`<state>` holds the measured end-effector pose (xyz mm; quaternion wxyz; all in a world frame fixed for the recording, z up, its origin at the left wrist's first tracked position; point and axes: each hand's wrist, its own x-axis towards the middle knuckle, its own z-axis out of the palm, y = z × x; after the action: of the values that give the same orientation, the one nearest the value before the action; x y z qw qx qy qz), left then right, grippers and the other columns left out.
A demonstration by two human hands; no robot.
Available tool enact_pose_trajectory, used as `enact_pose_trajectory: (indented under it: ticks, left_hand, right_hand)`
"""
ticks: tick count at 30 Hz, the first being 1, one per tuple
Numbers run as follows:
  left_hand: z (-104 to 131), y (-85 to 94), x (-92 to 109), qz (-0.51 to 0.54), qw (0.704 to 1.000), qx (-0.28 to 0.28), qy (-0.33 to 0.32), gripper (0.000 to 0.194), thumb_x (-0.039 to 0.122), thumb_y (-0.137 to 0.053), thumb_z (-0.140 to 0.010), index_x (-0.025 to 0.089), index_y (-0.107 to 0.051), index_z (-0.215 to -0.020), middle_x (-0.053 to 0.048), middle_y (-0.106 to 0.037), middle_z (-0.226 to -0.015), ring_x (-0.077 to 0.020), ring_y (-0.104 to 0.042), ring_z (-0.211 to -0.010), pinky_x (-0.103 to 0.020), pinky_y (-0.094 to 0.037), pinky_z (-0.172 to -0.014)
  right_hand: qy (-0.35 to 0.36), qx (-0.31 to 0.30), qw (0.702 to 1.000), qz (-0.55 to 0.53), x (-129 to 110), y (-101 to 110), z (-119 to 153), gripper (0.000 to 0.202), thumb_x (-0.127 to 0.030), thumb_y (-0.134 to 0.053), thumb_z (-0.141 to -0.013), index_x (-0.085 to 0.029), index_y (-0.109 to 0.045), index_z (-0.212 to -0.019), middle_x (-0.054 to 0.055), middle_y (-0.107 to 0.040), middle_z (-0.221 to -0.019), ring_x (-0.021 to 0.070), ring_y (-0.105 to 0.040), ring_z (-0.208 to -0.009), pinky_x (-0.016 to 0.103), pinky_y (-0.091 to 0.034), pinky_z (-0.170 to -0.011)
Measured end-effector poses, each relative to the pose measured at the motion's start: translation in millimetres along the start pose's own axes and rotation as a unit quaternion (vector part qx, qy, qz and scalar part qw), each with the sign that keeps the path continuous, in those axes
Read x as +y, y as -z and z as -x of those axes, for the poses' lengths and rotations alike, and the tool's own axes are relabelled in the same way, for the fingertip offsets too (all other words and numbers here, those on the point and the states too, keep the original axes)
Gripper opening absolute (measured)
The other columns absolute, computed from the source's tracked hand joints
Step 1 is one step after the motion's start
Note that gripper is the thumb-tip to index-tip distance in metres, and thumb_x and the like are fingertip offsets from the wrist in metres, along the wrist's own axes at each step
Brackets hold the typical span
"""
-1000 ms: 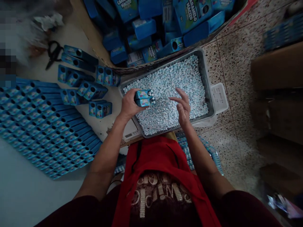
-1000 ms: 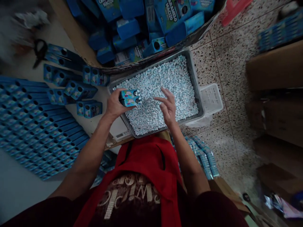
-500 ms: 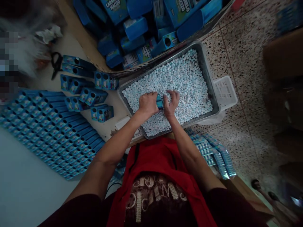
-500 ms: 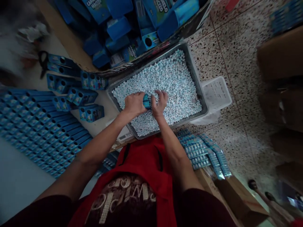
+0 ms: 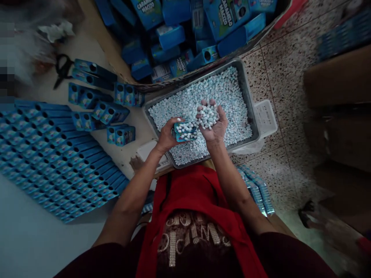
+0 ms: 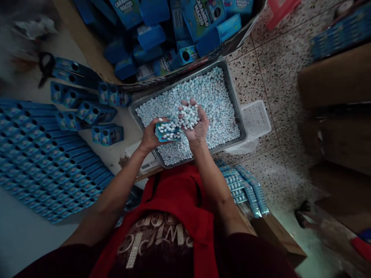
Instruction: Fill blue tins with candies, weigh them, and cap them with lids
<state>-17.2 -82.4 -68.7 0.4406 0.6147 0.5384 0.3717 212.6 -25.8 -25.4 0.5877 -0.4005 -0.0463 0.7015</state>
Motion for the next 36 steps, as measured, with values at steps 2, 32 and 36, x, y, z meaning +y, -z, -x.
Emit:
enact_pose_trajectory:
  ticks: [2,32,36]
  left_hand:
    - [-2.7,-4.7,-2.0,-0.010,1.000,0.015,-0.021,0.090,0.083,-0.103,-0.077,0.028,-0.067,-0.139,-0.013,-0.083,-0.140,-0.0352,-0.082,-0.133,-0.052,-0.066,-0.116]
    - [-10.5,-3.2,-22.4,0.001,0.998,0.033,-0.063,0.093,0.091,-0.099,-0.080,0.033,-0.067,-0.144,-0.013,-0.081,-0.148,-0.0392,-0.074,-0.153,-0.067,-0.062,-0.129]
    - [6.9,-4.7,-25.3,0.014,0.999,0.037,-0.031,0.097,0.094,-0.100,-0.076,0.032,-0.067,-0.143,-0.015,-0.081,-0.148,-0.0398,-0.072,-0.157,-0.065,-0.059,-0.134]
  right_hand:
    - [0.002,-0.020,1.000,-0.001,-4.7,-10.5,4.4,0.044,-0.068,-0.092,-0.087,-0.032,-0.080,-0.111,0.004,-0.086,-0.125,0.0266,-0.080,-0.108,0.043,-0.070,-0.087]
    - [0.138,0.008,0.860,0.491,-14.0,71.1,26.5,0.056,-0.085,-0.075,-0.100,-0.032,-0.088,-0.115,0.009,-0.079,-0.150,0.0373,-0.067,-0.152,0.069,-0.046,-0.134]
    - [0.164,-0.027,0.823,0.543,-7.8,67.9,15.5,0.041,-0.072,-0.084,-0.101,-0.032,-0.088,-0.110,0.009,-0.083,-0.138,0.0346,-0.072,-0.141,0.063,-0.050,-0.131]
